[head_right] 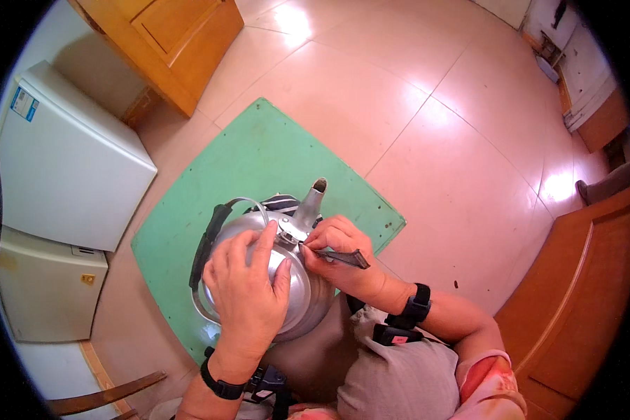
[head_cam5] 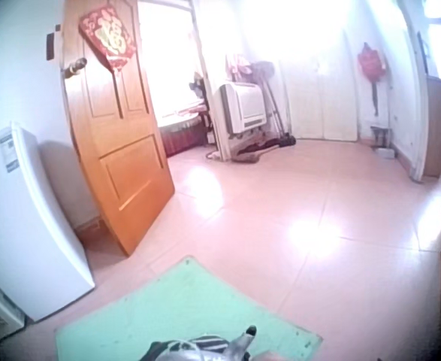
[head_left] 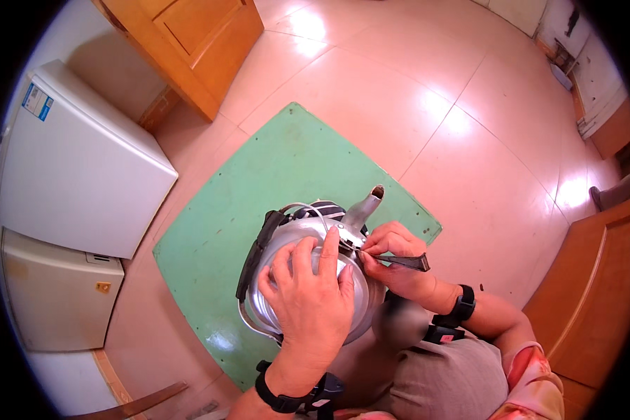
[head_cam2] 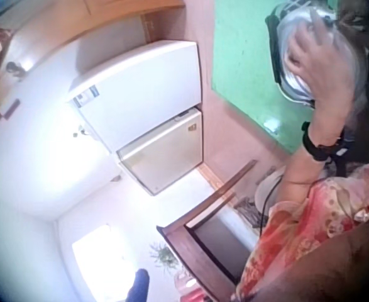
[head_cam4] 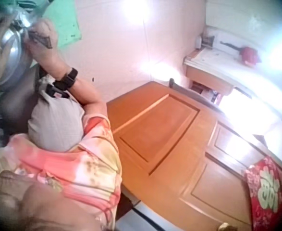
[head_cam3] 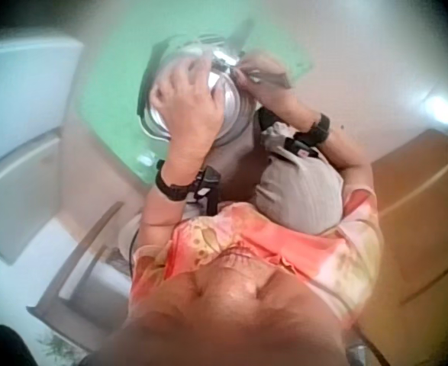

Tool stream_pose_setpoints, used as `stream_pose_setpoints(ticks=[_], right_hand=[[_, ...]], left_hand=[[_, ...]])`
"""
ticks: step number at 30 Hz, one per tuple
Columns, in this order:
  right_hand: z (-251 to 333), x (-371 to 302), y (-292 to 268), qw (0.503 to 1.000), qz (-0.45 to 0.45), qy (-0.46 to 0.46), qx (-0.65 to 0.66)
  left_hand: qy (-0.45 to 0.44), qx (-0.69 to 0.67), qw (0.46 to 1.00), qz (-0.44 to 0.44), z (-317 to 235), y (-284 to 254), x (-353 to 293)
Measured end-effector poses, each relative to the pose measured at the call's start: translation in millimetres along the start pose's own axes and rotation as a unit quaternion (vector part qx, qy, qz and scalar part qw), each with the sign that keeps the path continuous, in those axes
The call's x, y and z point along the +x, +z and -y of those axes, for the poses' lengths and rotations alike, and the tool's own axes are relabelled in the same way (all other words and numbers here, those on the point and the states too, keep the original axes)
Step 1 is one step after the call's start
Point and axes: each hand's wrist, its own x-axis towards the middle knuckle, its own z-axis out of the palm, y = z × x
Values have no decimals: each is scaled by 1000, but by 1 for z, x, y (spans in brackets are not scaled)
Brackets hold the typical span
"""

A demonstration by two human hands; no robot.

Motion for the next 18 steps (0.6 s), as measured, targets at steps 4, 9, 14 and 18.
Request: stream_pose_setpoints(ticks=[4, 9, 14, 18], right_hand=[[1, -2, 1, 1000, -8, 5, -29], [-2, -4, -2, 1000, -12, 1, -11], [-2, -3, -3, 1000, -5, 21, 6], [0, -3, 1, 999, 5, 40, -8]], left_hand=[[-2, -1, 1000, -2, -2, 2, 0], [0, 1, 1000, -4, -1, 3, 1], [-1, -4, 1000, -9, 0, 3, 1], [0, 11, 1000, 6, 0, 1, 1]])
